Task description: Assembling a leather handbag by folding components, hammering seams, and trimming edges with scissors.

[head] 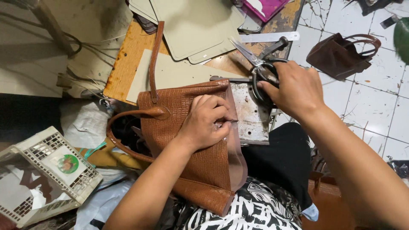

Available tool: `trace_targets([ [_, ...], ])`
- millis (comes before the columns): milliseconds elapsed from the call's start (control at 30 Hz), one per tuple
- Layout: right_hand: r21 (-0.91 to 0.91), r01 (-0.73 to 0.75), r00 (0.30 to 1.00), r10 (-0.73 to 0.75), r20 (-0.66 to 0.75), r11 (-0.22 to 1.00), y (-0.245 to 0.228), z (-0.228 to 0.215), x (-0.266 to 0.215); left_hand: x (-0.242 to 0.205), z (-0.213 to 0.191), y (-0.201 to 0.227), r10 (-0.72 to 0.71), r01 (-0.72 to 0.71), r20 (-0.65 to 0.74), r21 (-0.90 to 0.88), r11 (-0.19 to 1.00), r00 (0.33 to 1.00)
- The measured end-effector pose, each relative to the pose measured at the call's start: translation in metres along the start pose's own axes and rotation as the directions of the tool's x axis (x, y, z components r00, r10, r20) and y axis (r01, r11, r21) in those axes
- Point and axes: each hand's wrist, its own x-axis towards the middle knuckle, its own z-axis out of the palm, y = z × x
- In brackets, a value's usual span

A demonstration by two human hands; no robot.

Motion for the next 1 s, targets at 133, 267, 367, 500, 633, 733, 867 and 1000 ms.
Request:
trace_targets([
  [133,0.044,0.119,0.993,-0.119,-0.006,0.992,-0.014,-0.001,0.016,0.000,0.004,-0.003,0.020,-0.019,-0.021,0.038,0.999,1.000],
  [267,0.048,0.186,0.982,-0.185,-0.021,0.981,-0.017,-0.004,0.023,0.001,0.005,-0.004,0.032,-0.031,-0.032,0.042,0.999,0.999],
  [367,0.084,0.282,0.956,-0.274,-0.102,0.956,-0.017,0.001,0.024,0.000,0.006,-0.005,0.032,-0.030,-0.035,0.055,0.998,0.999],
  [500,0.170,0.475,0.875,-0.441,-0.200,0.864,-0.035,-0.011,-0.010,-0.002,0.011,-0.008,0.011,-0.009,-0.045,0.050,0.999,0.999],
  [633,0.287,0.578,0.816,-0.550,-0.179,0.764,-0.061,-0.004,-0.054,-0.001,0.011,-0.006,0.011,-0.009,-0.038,0.063,0.998,0.999],
  [733,0.237,0.573,0.816,-0.517,-0.260,0.785,-0.056,0.016,-0.055,-0.001,0.011,-0.007,0.017,-0.016,-0.027,0.062,0.998,0.999],
  [867,0.292,0.532,0.844,-0.468,-0.263,0.795,-0.051,0.020,-0.056,-0.001,0.011,-0.006,0.018,-0.016,-0.026,0.068,0.998,0.999],
  [1000,0.387,0.446,0.895,-0.392,-0.214,0.807,-0.046,0.016,-0.059,-0.001,0.010,-0.006,0.033,-0.031,-0.024,0.061,0.998,0.999],
])
